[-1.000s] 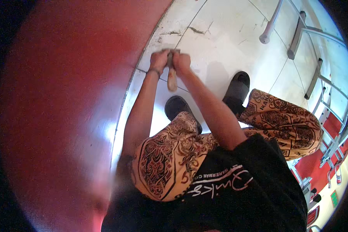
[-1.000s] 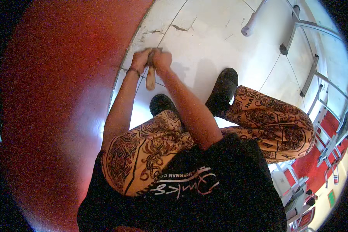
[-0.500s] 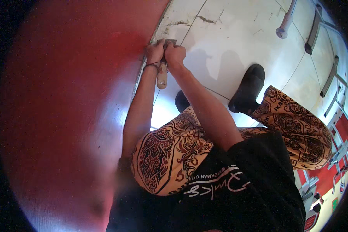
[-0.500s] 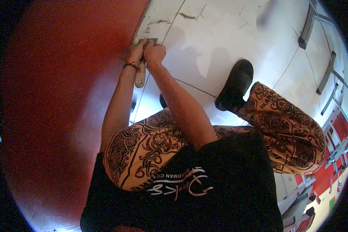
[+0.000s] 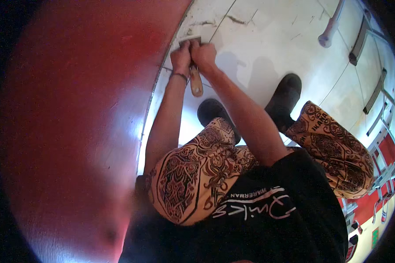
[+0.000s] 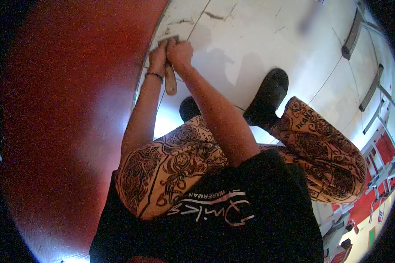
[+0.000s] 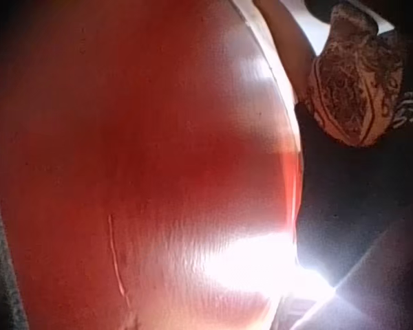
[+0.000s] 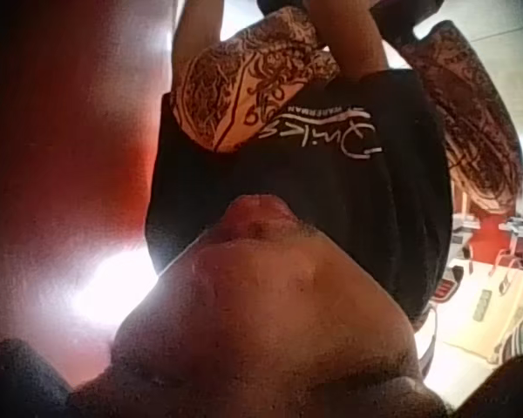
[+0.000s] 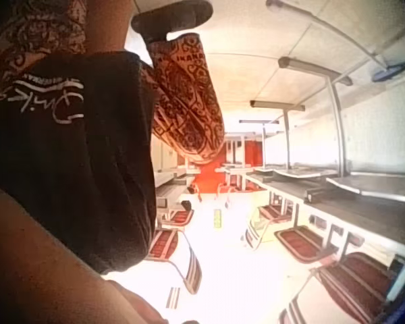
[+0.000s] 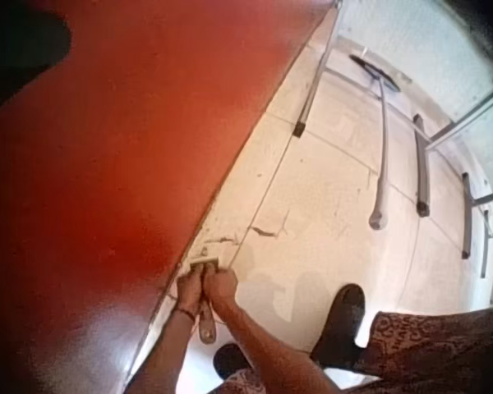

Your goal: Scraping the floor with a hand tool to remove marks or residue.

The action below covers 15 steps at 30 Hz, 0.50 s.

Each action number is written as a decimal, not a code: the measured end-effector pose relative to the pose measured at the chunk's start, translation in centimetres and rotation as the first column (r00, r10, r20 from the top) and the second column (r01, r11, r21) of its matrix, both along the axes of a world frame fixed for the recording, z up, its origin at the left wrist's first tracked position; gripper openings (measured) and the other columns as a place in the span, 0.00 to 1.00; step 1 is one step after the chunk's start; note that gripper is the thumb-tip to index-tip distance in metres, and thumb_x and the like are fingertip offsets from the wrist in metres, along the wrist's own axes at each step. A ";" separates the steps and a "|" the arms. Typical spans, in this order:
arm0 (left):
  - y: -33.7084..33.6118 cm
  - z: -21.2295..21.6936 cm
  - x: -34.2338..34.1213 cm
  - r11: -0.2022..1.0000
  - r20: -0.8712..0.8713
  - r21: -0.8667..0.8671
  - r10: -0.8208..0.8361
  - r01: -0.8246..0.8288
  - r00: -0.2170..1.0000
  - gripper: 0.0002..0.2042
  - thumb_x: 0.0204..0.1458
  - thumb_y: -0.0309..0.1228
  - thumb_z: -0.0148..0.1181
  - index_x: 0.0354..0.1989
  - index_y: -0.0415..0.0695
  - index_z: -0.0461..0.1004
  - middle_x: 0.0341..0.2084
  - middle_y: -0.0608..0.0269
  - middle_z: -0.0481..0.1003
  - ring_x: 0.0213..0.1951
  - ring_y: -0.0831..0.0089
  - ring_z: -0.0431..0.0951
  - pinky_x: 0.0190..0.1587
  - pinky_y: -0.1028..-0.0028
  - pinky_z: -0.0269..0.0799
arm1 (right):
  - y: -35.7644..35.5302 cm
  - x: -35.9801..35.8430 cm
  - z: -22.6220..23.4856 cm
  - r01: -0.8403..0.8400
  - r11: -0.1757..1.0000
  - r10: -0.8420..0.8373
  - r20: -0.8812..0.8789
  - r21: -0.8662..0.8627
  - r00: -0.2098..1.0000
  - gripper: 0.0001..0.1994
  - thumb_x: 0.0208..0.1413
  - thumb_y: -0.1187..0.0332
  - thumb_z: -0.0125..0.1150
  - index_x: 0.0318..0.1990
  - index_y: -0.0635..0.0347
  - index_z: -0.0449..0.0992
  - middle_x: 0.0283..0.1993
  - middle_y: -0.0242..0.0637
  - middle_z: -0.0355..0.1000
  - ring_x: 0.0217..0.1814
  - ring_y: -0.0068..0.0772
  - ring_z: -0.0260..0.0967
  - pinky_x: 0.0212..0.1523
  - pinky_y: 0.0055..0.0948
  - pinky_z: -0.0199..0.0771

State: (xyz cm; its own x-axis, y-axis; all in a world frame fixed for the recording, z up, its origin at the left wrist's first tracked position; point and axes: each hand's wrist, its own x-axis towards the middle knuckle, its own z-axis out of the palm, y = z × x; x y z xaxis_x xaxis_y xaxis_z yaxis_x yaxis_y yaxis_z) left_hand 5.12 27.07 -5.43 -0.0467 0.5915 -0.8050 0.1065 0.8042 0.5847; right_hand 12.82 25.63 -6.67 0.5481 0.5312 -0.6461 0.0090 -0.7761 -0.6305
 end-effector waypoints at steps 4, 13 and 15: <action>-1.1 -0.6 0.2 0.990 -0.174 -0.058 -0.139 0.131 0.975 0.23 0.51 0.43 0.57 0.41 0.30 0.75 0.37 0.53 0.76 0.37 0.69 0.74 0.39 0.70 0.70 | -3.4 0.3 1.5 -0.070 0.997 0.070 0.017 -0.025 0.997 0.23 0.50 0.55 0.55 0.24 0.74 0.76 0.28 0.61 0.72 0.36 0.60 0.73 0.40 0.45 0.72; 0.6 -4.3 1.6 0.982 -0.101 0.148 -0.103 0.117 0.990 0.25 0.47 0.45 0.56 0.38 0.29 0.75 0.37 0.42 0.77 0.41 0.60 0.77 0.42 0.63 0.70 | 0.4 2.5 -0.5 -0.145 0.988 0.149 0.101 -0.043 0.984 0.18 0.48 0.59 0.57 0.29 0.71 0.77 0.31 0.60 0.74 0.37 0.56 0.74 0.38 0.44 0.73; -0.2 -3.9 1.4 0.967 -0.214 -0.055 -0.255 0.249 0.943 0.27 0.49 0.47 0.53 0.42 0.31 0.75 0.42 0.42 0.75 0.46 0.59 0.75 0.49 0.66 0.68 | -1.9 1.9 1.1 -0.129 0.990 0.135 0.115 -0.052 0.984 0.18 0.49 0.60 0.57 0.31 0.72 0.77 0.32 0.60 0.74 0.39 0.56 0.74 0.42 0.45 0.72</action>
